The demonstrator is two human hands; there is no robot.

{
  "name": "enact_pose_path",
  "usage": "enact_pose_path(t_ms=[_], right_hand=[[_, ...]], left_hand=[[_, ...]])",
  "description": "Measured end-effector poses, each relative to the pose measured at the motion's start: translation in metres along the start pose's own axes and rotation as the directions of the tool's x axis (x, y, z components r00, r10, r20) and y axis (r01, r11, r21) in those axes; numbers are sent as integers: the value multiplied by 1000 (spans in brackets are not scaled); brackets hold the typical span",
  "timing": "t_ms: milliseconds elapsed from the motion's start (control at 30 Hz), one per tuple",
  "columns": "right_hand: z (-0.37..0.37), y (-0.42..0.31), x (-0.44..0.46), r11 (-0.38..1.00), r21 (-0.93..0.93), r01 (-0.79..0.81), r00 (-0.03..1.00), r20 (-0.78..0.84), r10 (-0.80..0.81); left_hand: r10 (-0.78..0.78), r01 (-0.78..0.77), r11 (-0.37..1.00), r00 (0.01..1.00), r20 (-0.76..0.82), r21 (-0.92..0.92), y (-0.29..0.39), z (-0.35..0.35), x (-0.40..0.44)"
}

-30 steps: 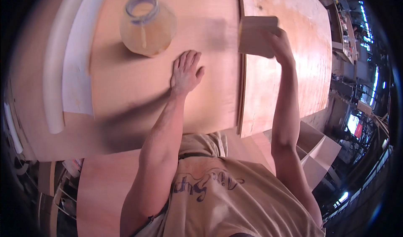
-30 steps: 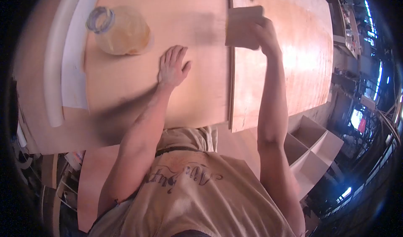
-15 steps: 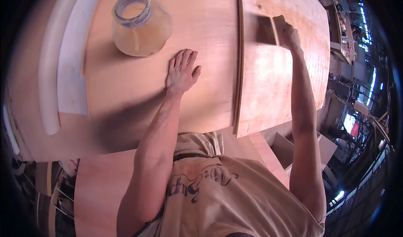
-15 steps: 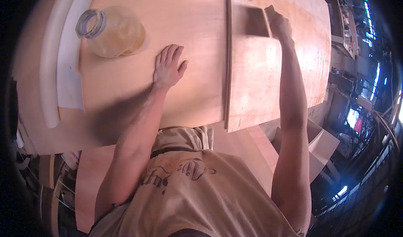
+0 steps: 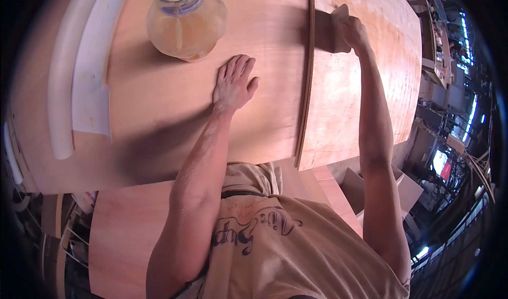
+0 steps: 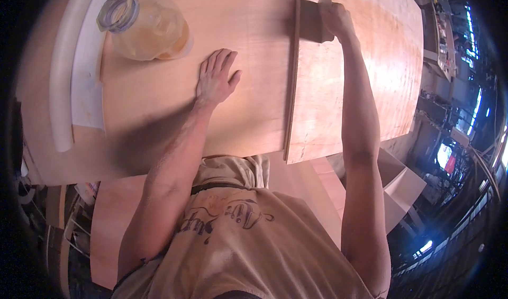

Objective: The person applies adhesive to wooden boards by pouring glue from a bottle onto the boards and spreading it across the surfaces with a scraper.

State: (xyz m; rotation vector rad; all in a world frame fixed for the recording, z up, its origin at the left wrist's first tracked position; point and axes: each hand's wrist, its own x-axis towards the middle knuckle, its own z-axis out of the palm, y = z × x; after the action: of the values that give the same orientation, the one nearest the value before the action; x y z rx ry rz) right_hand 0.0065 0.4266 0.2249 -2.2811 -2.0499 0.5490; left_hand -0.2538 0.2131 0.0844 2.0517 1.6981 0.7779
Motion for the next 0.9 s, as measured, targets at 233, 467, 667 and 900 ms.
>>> enact_pose_path(t_ms=[233, 467, 667, 900], right_hand=[[12, -19, -3, 999, 9, 35, 999, -13, -35], [16, -46, -11, 996, -78, -44, 999, -13, 43], [11, -60, -24, 986, -149, 68, 998, -4, -69], [16, -66, -16, 996, -53, -70, 997, 39, 72]], left_hand=[[-12, 12, 1000, 1000, 20, -22, 1, -3, 1], [-4, 4, 1000, 1000, -3, -22, 1, -3, 1], [-4, 5, 999, 1000, 1, -36, 0, -2, 1], [-31, 31, 1000, 999, 30, 2, 3, -4, 3]])
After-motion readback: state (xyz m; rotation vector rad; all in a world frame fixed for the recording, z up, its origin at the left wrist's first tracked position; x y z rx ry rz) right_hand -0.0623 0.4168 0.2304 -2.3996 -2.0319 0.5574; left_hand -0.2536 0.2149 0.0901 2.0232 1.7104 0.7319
